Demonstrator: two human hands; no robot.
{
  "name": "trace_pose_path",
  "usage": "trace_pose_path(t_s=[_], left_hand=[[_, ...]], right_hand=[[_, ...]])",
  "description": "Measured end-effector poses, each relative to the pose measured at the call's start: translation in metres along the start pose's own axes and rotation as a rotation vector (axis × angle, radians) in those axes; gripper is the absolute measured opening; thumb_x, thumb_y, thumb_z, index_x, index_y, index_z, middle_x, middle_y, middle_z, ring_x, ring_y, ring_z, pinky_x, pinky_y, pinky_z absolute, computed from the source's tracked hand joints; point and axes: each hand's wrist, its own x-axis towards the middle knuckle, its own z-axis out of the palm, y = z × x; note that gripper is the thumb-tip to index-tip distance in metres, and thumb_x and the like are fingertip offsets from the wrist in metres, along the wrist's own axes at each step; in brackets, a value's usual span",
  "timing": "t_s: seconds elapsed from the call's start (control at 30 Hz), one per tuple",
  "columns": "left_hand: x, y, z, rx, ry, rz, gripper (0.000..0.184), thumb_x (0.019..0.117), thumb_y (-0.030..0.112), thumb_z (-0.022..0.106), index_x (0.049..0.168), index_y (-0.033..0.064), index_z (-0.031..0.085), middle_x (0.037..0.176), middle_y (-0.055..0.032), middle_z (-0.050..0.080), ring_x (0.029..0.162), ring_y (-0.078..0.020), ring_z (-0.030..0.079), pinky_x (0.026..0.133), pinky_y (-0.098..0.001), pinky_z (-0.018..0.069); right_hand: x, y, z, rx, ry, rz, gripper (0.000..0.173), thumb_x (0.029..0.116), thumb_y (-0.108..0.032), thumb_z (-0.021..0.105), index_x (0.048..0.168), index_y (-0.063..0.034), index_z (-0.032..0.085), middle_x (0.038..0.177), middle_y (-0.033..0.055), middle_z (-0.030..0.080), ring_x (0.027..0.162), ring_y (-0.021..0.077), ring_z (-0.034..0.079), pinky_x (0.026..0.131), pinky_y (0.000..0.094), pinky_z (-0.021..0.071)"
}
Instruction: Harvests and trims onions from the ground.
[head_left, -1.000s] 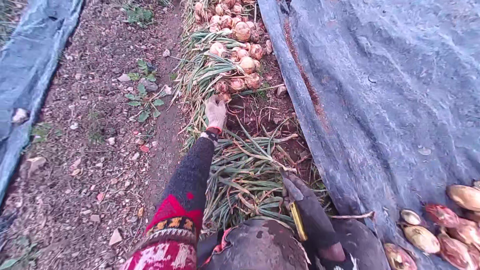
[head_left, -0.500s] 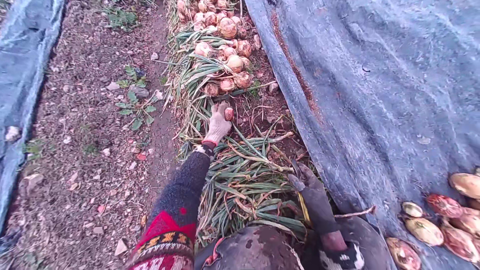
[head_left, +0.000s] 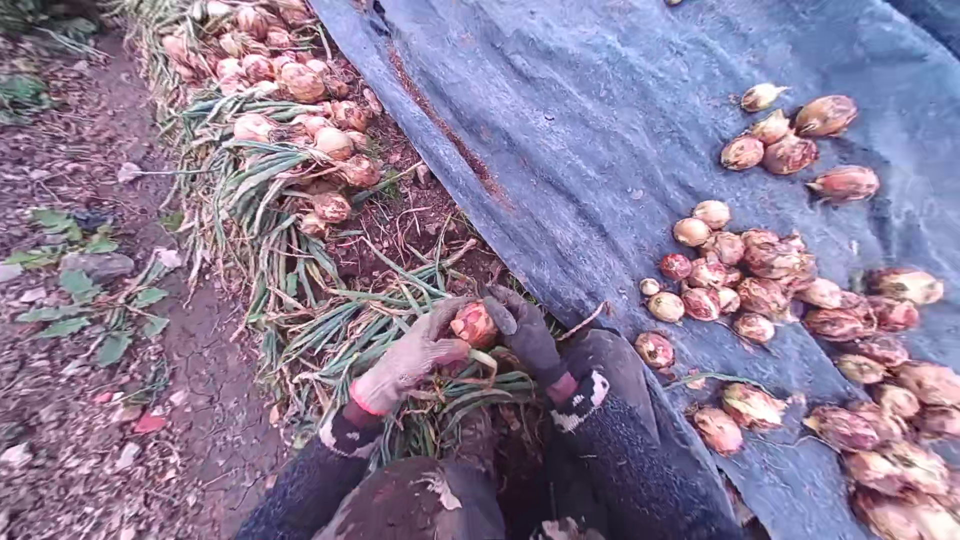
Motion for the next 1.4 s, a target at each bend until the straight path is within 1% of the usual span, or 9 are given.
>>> trace_pose_path(t_s=[0.27,0.37,0.43,0.5,0.63,0.83,1.1,1.23,1.4], left_hand=[[-0.007,-0.002,0.028,0.580,0.385,0.060,0.082,0.0708,0.052,0.086,0.137,0.0097,0.062,0.127,-0.0097,0.069,0.112,-0.0186,0.068,0.095,-0.0431,0.0590],[0.010,-0.025,0.015,0.508,0.608,0.074,0.063,0.0847,0.032,0.077,0.137,0.0008,0.060,0.130,-0.0163,0.066,0.119,-0.0223,0.065,0.103,-0.0445,0.0524],[0.022,-0.036,-0.010,-0.058,0.642,-0.020,0.038,0.0977,0.023,0.065,0.131,0.0063,0.059,0.105,-0.0003,0.071,0.088,-0.0055,0.069,0.076,-0.0263,0.0591],[0.024,-0.032,-0.026,-0.318,0.582,-0.036,0.031,0.0993,0.016,0.062,0.129,0.0098,0.054,0.095,0.0017,0.071,0.075,-0.0082,0.069,0.067,-0.0287,0.0607],[0.028,0.015,-0.005,0.349,0.590,0.004,0.063,0.0852,0.027,0.080,0.140,0.0027,0.057,0.120,-0.0126,0.070,0.095,-0.0179,0.072,0.082,-0.0409,0.0627],[0.018,0.024,0.056,1.074,0.315,0.152,0.039,0.0996,0.045,0.058,0.117,0.0147,0.076,0.120,-0.0084,0.075,0.107,-0.0288,0.073,0.087,-0.0586,0.0572],[0.106,0.081,0.049,0.792,0.425,0.633,0.019,0.1000,0.023,0.061,0.110,0.0185,0.077,0.115,0.0009,0.075,0.104,-0.0115,0.071,0.088,-0.0362,0.0609],[0.147,0.105,0.009,0.817,0.659,0.523,0.021,0.0973,0.022,0.064,0.115,0.0195,0.076,0.113,0.0002,0.073,0.096,-0.0132,0.071,0.078,-0.0389,0.0613],[0.156,0.053,-0.052,-0.314,0.492,0.119,0.025,0.0986,0.020,0.069,0.113,0.0002,0.069,0.082,-0.0102,0.069,0.061,-0.0158,0.063,0.055,-0.0308,0.0552]], right_hand=[[-0.008,-0.014,-0.007,-0.104,0.003,-0.013,0.038,0.1062,-0.040,0.052,0.129,-0.0177,0.072,0.127,-0.0016,0.072,0.115,0.0057,0.066,0.104,0.0368,0.0535],[-0.023,-0.041,-0.002,0.280,-0.202,-0.088,0.031,0.1058,-0.019,0.053,0.123,-0.0007,0.071,0.100,0.0062,0.073,0.068,0.0028,0.059,0.061,0.0220,0.0511],[-0.025,-0.050,0.002,0.404,-0.167,-0.082,0.030,0.1053,-0.017,0.053,0.123,0.0023,0.069,0.085,0.0058,0.070,0.056,0.0029,0.053,0.051,0.0204,0.0471],[-0.014,-0.036,-0.007,0.122,0.046,0.044,0.038,0.1068,-0.035,0.052,0.127,-0.0076,0.069,0.090,0.0048,0.071,0.069,0.0093,0.061,0.065,0.0295,0.0541],[0.001,-0.015,-0.015,-0.060,-0.167,0.293,0.061,0.1059,-0.055,0.042,0.142,-0.0078,0.056,0.130,0.0157,0.066,0.118,0.0238,0.064,0.104,0.0499,0.0490],[-0.005,-0.010,0.001,0.694,-0.050,0.683,0.067,0.1022,-0.071,0.018,0.104,-0.0150,0.055,0.066,0.0011,0.052,0.049,0.0116,0.050,0.044,0.0283,0.0476],[-0.014,-0.072,-0.051,0.967,0.042,0.126,0.086,0.0814,-0.092,0.033,0.097,-0.0169,0.070,0.068,0.0042,0.063,0.051,0.0150,0.060,0.043,0.0306,0.0508],[-0.024,-0.095,-0.075,0.951,0.046,-0.448,0.057,0.1030,-0.056,0.041,0.110,-0.0065,0.070,0.071,0.0049,0.067,0.056,0.0178,0.065,0.050,0.0356,0.0570],[-0.001,-0.065,-0.078,0.680,0.188,-0.087,0.063,0.1027,-0.067,0.028,0.144,-0.0245,0.048,0.083,0.0058,0.067,0.058,0.0180,0.065,0.047,0.0332,0.0565]])
